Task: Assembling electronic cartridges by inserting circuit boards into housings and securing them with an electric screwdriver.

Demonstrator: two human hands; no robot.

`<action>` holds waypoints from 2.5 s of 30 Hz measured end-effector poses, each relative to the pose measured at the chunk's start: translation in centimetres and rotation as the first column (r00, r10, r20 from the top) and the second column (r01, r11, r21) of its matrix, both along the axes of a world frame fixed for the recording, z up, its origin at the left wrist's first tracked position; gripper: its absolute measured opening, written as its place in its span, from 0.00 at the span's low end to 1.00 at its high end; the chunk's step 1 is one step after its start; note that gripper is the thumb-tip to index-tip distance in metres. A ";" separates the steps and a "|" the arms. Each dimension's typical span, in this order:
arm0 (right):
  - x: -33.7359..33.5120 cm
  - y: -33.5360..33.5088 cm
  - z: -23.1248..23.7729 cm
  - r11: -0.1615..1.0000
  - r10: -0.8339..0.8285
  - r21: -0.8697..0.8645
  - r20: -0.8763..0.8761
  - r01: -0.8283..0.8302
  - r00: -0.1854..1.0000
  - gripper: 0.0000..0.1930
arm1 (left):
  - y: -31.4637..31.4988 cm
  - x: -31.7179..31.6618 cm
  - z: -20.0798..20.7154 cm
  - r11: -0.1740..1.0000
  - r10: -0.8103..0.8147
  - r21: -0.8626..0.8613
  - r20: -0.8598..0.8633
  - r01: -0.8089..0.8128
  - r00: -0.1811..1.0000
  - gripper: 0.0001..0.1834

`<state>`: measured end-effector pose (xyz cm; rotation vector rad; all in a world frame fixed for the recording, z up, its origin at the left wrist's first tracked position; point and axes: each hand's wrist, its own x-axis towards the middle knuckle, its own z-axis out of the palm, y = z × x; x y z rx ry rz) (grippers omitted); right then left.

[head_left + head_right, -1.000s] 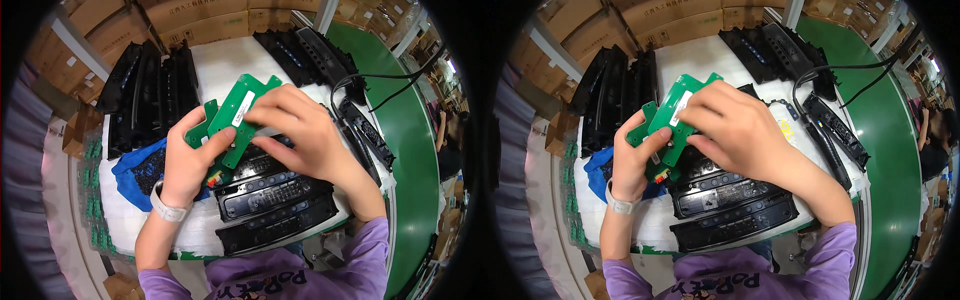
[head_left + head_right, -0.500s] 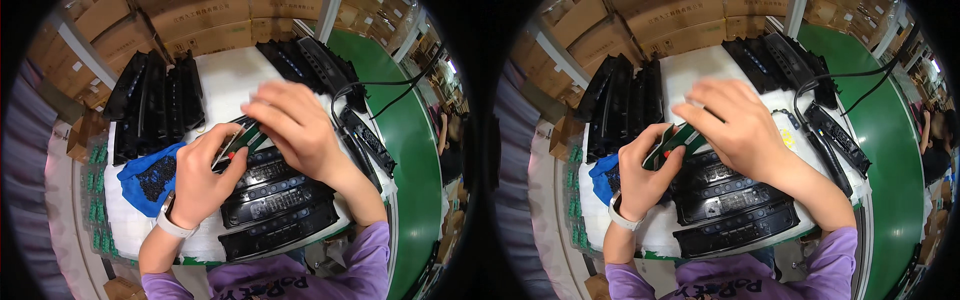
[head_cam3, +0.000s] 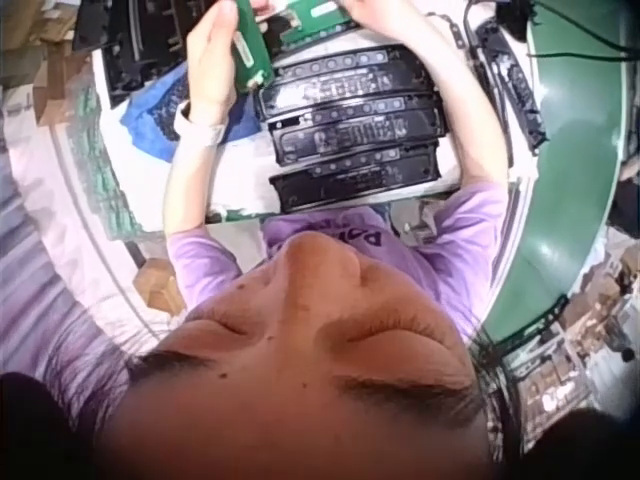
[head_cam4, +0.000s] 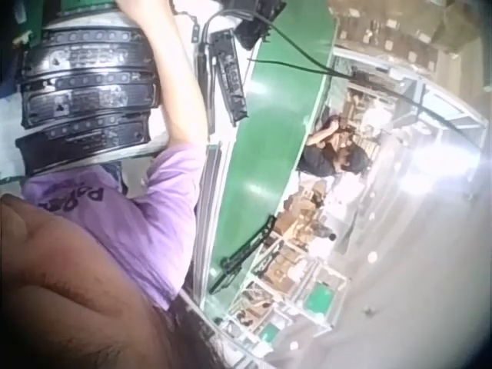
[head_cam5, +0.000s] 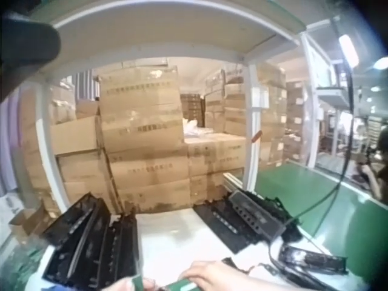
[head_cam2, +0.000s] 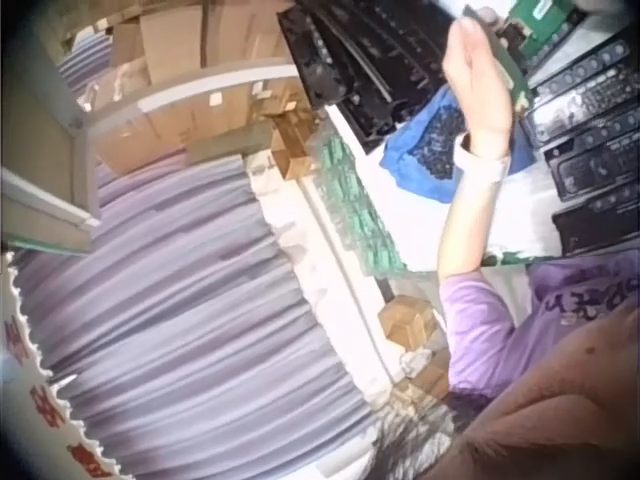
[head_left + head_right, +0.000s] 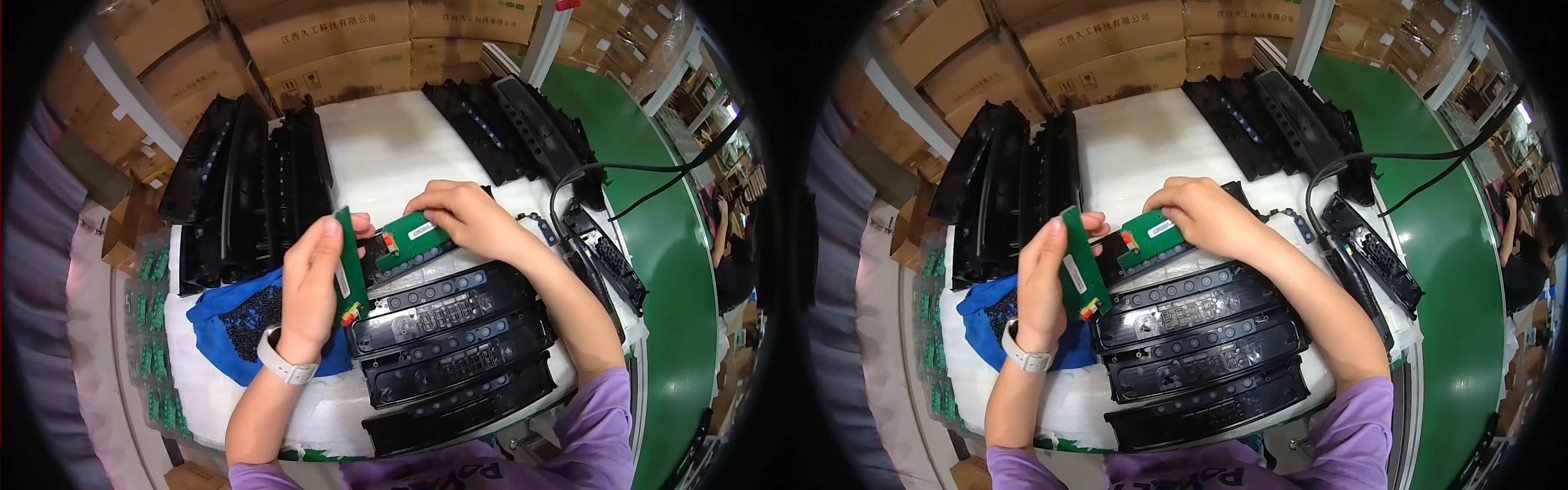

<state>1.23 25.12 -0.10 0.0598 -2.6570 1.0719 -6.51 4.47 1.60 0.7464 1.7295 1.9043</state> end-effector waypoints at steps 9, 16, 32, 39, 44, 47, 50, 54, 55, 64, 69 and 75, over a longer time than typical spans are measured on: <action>0.5 -0.3 -0.8 0.959 0.003 0.284 -0.015 0.001 1.000 0.14 | -0.4 -0.7 0.2 0.991 -0.115 -0.060 0.093 0.121 0.989 0.25; 0.8 0.8 -0.9 0.951 -0.054 0.307 0.084 0.026 0.995 0.18 | -0.4 -1.0 -0.9 0.986 -0.117 -0.098 0.186 0.137 0.976 0.27; 4.6 -8.4 4.2 0.942 0.082 0.337 -0.212 -0.006 0.974 0.25 | 0.0 4.0 0.5 0.924 -0.199 0.381 0.397 0.037 0.896 0.19; 6.9 -5.8 3.8 0.968 -0.026 0.226 -0.361 0.114 0.932 0.09 | -2.2 4.2 -1.2 0.958 -0.286 0.030 0.089 0.285 0.954 0.26; 8.9 -4.6 1.6 0.807 0.190 0.573 -0.485 0.146 0.853 0.06 | -2.5 2.3 -2.4 0.958 -0.179 -0.276 -0.785 -0.076 0.594 0.17; 9.5 -5.0 0.9 0.671 0.329 0.740 -0.250 -0.039 0.911 0.10 | -1.7 2.3 -2.9 0.942 -0.263 -0.334 -0.798 -0.034 0.542 0.12; 9.4 -4.4 -0.4 0.602 0.371 0.796 -0.210 -0.062 0.905 0.07 | -1.7 2.3 -4.0 0.948 -0.202 -0.319 -0.627 -0.011 0.752 0.14; 8.4 -4.3 -0.9 0.502 0.424 0.862 -0.317 0.071 0.848 0.07 | -1.6 1.6 -4.3 0.953 -0.254 -0.301 -0.719 0.040 0.647 0.13; 8.4 -4.4 -0.9 0.501 0.425 0.863 -0.312 0.066 0.850 0.07 | -1.6 1.6 -4.4 0.953 -0.254 -0.300 -0.715 0.041 0.651 0.13; 7.8 -3.7 -0.3 0.833 0.213 0.528 -0.032 -0.165 0.977 0.08 | -1.6 1.4 -4.5 0.957 -0.234 -0.285 -0.651 0.054 0.722 0.13; 7.8 -2.9 0.1 0.896 0.201 0.413 -0.050 -0.163 0.978 0.07 | -1.6 1.5 -4.4 0.950 -0.248 -0.309 -0.650 0.048 0.719 0.13; 7.9 -3.2 -0.4 0.912 0.193 0.374 -0.033 -0.167 0.981 0.05 | -1.6 1.4 -4.4 0.951 -0.246 -0.306 -0.655 0.047 0.715 0.14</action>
